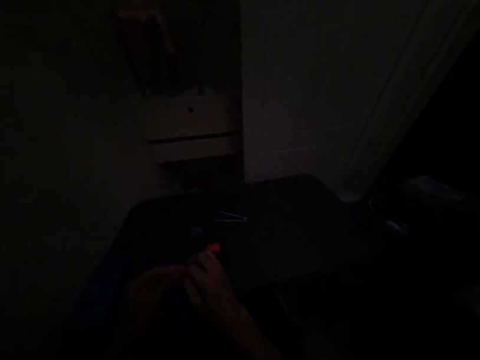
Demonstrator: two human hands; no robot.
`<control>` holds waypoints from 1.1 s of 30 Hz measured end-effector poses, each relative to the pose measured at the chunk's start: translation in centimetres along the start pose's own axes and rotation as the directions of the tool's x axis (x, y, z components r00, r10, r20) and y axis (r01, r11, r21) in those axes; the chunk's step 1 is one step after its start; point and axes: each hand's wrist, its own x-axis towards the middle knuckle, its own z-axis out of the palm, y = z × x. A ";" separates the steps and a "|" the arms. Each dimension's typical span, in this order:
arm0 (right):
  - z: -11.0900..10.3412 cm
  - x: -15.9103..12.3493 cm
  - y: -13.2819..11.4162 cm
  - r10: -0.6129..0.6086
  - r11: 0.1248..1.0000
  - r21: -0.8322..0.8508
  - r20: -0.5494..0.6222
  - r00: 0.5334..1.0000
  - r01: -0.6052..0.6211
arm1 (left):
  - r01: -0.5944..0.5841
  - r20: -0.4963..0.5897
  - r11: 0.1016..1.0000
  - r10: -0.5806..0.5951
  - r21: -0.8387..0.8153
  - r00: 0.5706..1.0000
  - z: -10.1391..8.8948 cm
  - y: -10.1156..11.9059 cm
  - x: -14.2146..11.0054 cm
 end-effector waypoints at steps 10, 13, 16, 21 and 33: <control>0.5 -0.4 0.4 -0.022 0.998 0.051 -0.099 0.995 0.028 | -0.012 0.060 0.998 0.015 -0.057 0.998 -0.4 1.7 -0.2; 0.6 -0.2 0.1 0.036 0.997 0.079 -0.133 0.990 -0.026 | 0.001 0.018 0.998 0.000 -0.068 1.000 -0.3 1.7 -0.2; 0.6 -0.1 -0.1 0.072 0.994 0.091 -0.152 0.986 -0.059 | 0.004 -0.029 0.996 -0.007 -0.084 1.000 -0.2 1.7 -0.3; 0.9 -0.2 0.3 0.084 0.993 0.095 -0.124 0.989 -0.072 | -0.028 -0.012 1.000 0.028 -0.004 1.000 -0.2 1.7 -0.2; 0.8 -0.1 0.4 0.167 0.977 0.132 0.031 0.985 -0.170 | -0.116 -0.004 0.990 0.117 0.073 0.993 -0.3 1.7 -0.2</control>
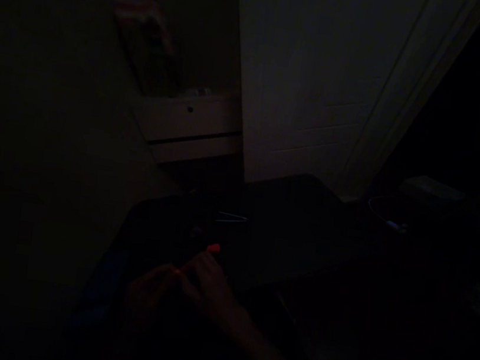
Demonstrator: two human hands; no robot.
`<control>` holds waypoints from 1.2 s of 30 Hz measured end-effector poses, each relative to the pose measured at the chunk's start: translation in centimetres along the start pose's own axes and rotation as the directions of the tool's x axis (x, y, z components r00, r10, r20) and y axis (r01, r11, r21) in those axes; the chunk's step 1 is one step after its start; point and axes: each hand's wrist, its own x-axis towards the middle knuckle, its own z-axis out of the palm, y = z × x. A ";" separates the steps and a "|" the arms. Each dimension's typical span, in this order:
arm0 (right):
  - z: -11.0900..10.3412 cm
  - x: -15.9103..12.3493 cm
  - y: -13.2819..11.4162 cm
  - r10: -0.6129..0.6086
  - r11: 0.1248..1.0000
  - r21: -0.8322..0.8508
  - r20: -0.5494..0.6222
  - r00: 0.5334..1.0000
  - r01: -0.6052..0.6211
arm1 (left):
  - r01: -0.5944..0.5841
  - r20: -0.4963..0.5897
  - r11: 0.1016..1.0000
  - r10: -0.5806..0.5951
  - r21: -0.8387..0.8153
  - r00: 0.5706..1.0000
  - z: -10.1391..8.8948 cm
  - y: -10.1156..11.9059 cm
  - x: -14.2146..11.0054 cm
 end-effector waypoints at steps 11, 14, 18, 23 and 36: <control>0.0 0.1 0.4 0.074 0.997 0.039 -0.091 0.993 -0.071 | 0.056 0.156 0.994 -0.042 -0.089 0.987 -0.1 1.6 -0.4; -0.2 0.3 0.1 0.100 0.993 0.075 -0.093 0.991 -0.093 | 0.105 0.137 0.989 -0.090 -0.106 0.986 -0.1 1.5 -0.3; -0.4 0.6 -0.5 0.063 0.989 0.136 -0.088 0.994 -0.050 | 0.129 0.076 0.983 -0.120 -0.128 0.990 0.0 1.1 -0.2; -0.4 0.8 -0.6 0.032 0.992 0.122 -0.102 0.994 -0.020 | 0.103 0.020 0.983 -0.101 -0.150 0.995 0.3 0.9 -0.3; -0.5 0.7 -0.6 0.002 0.991 0.135 -0.039 0.999 0.004 | -0.019 -0.118 0.999 0.024 0.039 0.993 0.3 0.1 -0.3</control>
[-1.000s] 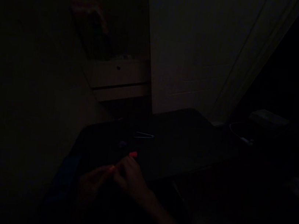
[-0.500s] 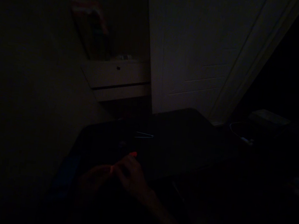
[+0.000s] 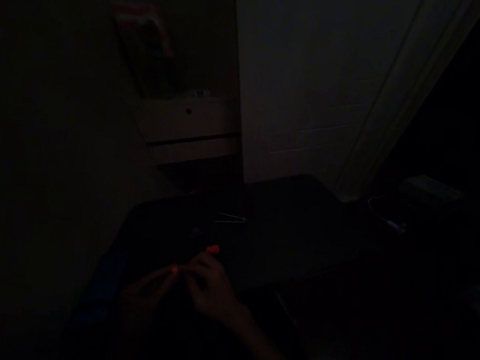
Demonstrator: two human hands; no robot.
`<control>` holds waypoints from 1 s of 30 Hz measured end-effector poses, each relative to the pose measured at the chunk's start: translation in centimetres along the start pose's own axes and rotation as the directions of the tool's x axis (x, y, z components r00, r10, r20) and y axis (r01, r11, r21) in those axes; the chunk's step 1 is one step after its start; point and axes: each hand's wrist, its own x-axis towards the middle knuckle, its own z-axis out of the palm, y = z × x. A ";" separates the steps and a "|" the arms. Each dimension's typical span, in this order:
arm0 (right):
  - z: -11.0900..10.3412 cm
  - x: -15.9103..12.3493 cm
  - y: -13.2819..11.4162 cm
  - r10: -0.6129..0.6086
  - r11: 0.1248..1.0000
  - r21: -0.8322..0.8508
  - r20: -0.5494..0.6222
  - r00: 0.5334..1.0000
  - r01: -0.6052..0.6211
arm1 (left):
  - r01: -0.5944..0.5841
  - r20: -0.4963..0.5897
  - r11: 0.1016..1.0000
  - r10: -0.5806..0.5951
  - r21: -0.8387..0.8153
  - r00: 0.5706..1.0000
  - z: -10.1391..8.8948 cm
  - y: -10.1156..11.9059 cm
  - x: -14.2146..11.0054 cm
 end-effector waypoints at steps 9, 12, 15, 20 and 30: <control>0.1 -0.2 0.1 -0.018 0.999 -0.033 0.009 1.000 0.019 | 0.083 0.020 0.996 -0.082 -0.014 0.996 -0.1 -0.4 0.4; 0.5 -0.3 0.3 -0.002 0.999 -0.046 -0.028 1.000 0.001 | 0.144 -0.016 0.989 -0.145 -0.031 0.989 -0.1 -0.2 0.4; 0.7 -0.4 0.6 -0.007 0.999 -0.054 -0.058 0.998 0.004 | 0.156 -0.020 0.986 -0.157 -0.059 0.987 0.1 -0.1 0.3; 0.7 -0.4 0.7 -0.037 0.996 -0.085 -0.028 0.999 0.034 | 0.100 0.011 0.995 -0.100 -0.019 0.995 0.0 -0.5 0.3; 0.4 -0.1 0.5 -0.014 1.000 -0.029 -0.047 0.999 0.013 | 0.042 0.139 0.999 -0.039 -0.014 0.990 -0.3 0.2 0.6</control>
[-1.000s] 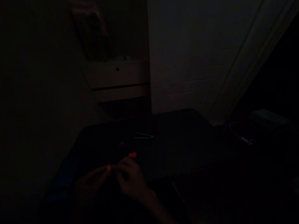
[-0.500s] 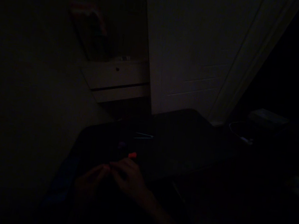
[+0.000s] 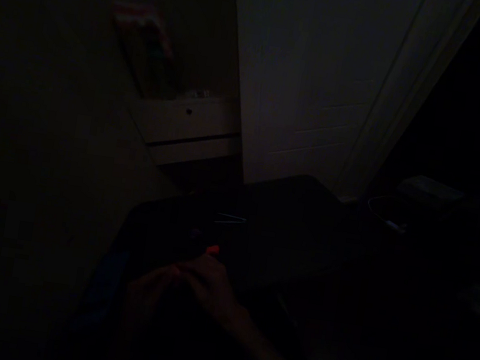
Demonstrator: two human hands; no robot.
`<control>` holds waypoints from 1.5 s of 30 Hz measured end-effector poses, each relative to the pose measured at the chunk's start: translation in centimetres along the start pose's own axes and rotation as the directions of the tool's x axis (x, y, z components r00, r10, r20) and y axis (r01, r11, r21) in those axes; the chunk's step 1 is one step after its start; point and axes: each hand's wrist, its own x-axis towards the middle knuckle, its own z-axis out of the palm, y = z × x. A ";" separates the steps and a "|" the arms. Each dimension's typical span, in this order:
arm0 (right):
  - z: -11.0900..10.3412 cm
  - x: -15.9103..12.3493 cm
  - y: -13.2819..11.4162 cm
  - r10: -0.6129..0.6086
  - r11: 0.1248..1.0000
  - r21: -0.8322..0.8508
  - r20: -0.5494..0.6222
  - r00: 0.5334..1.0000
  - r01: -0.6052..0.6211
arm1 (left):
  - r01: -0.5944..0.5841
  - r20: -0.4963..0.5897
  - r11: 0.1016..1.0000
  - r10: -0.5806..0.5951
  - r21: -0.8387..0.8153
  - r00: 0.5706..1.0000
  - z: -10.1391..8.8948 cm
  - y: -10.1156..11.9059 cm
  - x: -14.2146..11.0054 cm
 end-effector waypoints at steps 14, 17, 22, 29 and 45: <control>0.4 -0.7 0.2 -0.123 0.949 -0.286 0.043 0.991 0.131 | -0.011 0.090 1.000 0.012 -0.013 0.996 -0.1 -0.9 -0.2; 0.3 -0.6 0.0 -0.107 0.942 -0.311 0.072 0.992 0.124 | 0.008 0.084 1.000 -0.005 -0.028 0.996 -0.1 -0.6 -0.2; 0.5 -0.5 0.4 -0.092 0.919 -0.373 0.114 0.989 0.128 | 0.012 0.105 0.999 -0.007 -0.047 0.994 -0.2 -0.6 0.0; 1.0 -0.6 1.3 -0.092 0.891 -0.430 0.134 0.987 0.142 | -0.029 0.094 0.997 0.035 -0.066 0.995 0.1 -1.4 0.0; 1.3 -0.7 1.7 -0.171 0.866 -0.446 0.158 0.972 0.225 | 0.068 0.140 0.987 -0.047 -0.146 0.989 0.0 -0.6 0.2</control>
